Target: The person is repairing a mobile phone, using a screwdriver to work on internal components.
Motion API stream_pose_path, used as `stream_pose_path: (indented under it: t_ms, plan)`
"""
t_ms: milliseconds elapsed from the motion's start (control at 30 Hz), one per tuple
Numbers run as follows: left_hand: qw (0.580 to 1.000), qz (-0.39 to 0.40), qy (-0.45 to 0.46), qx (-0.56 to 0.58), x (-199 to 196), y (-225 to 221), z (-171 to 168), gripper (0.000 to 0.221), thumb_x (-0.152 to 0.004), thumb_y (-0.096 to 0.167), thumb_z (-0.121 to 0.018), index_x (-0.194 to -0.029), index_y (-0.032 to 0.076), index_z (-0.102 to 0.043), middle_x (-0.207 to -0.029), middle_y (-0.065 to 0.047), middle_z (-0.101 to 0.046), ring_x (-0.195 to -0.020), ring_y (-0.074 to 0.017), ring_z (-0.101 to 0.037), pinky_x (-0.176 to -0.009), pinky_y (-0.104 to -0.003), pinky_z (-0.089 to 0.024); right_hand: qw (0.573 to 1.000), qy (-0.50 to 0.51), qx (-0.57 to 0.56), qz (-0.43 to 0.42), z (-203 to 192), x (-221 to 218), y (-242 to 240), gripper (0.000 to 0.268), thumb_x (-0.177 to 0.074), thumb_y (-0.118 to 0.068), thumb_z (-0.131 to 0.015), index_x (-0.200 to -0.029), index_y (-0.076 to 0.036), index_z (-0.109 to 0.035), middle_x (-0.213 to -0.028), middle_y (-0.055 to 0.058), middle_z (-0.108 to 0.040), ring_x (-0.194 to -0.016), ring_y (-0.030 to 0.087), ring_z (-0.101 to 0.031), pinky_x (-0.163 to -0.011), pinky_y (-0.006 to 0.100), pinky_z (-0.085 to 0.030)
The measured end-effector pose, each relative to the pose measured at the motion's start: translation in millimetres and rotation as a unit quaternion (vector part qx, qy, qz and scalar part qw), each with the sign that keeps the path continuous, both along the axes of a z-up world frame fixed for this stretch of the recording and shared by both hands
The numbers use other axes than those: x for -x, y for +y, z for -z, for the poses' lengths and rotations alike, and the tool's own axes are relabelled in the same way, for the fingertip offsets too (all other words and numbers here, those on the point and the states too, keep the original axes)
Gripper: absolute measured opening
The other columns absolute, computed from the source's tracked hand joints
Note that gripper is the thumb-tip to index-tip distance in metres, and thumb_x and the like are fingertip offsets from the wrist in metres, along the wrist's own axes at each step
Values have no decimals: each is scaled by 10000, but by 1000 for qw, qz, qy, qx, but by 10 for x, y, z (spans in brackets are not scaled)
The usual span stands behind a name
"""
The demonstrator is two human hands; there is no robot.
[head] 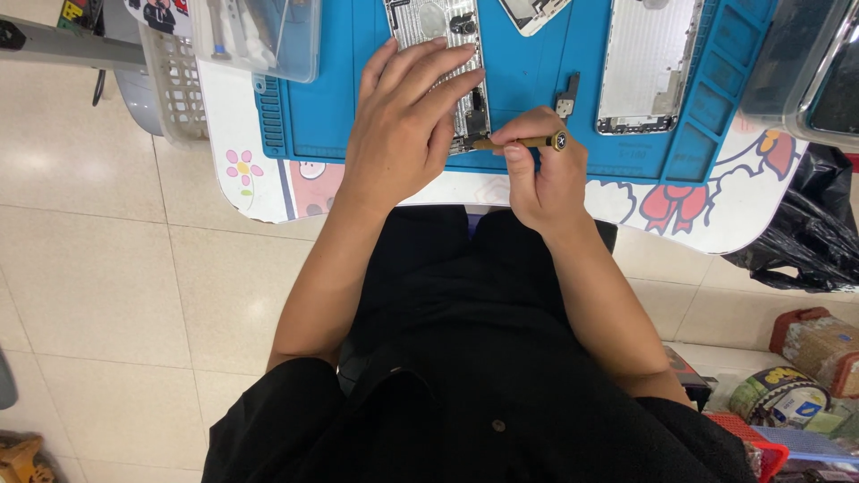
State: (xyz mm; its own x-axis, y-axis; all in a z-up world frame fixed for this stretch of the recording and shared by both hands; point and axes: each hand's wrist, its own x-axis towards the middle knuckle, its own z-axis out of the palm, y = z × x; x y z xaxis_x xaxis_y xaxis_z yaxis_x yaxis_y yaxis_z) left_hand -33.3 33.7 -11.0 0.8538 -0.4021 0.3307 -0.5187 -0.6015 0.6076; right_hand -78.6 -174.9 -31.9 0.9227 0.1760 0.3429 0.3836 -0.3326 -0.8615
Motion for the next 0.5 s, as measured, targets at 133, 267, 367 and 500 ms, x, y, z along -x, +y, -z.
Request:
stream_pose_path:
  t_ms: [133, 267, 367, 500]
  plan:
    - [1000, 0, 0, 0, 1, -5, 4, 379, -953, -16, -639, -1306, 102, -706, -1440, -17, -605, -1398, -257, -523, -1256, -519, -280, 1000, 19, 7, 8, -37, 4, 14, 136, -1141, -136, -549, -1098, -13, -591, -994, 115, -679, -846, 201, -687, -765, 309, -538]
    - [1000, -1, -4, 0, 6, -4, 10, 373, -959, -12, -641, -1309, 101, -704, -1442, -18, -604, -1398, -259, -523, -1253, -517, -280, 1000, 16, 15, 10, -48, 0, 15, 105, -1124, -108, -566, -1087, -15, -599, -975, 114, -684, -847, 203, -675, -744, 303, -528]
    - [1000, -1, -9, 0, 9, -2, 36, 373, -960, -10, -645, -1311, 104, -704, -1445, -15, -604, -1402, -255, -523, -1255, -516, -279, 999, 1, 52, 3, -163, -18, 0, 99, -1119, -105, -619, -1076, -17, -640, -973, 101, -702, -859, 220, -664, -758, 308, -528]
    - [1000, -3, -2, 5, 16, -5, 41, 375, -968, -10, -656, -1320, 109, -707, -1449, -8, -605, -1409, -248, -521, -1263, -511, -281, 992, 58, 100, -55, -607, -154, -25, 114, -1082, -130, -711, -1061, -18, -716, -1026, 104, -727, -861, 233, -685, -736, 329, -558]
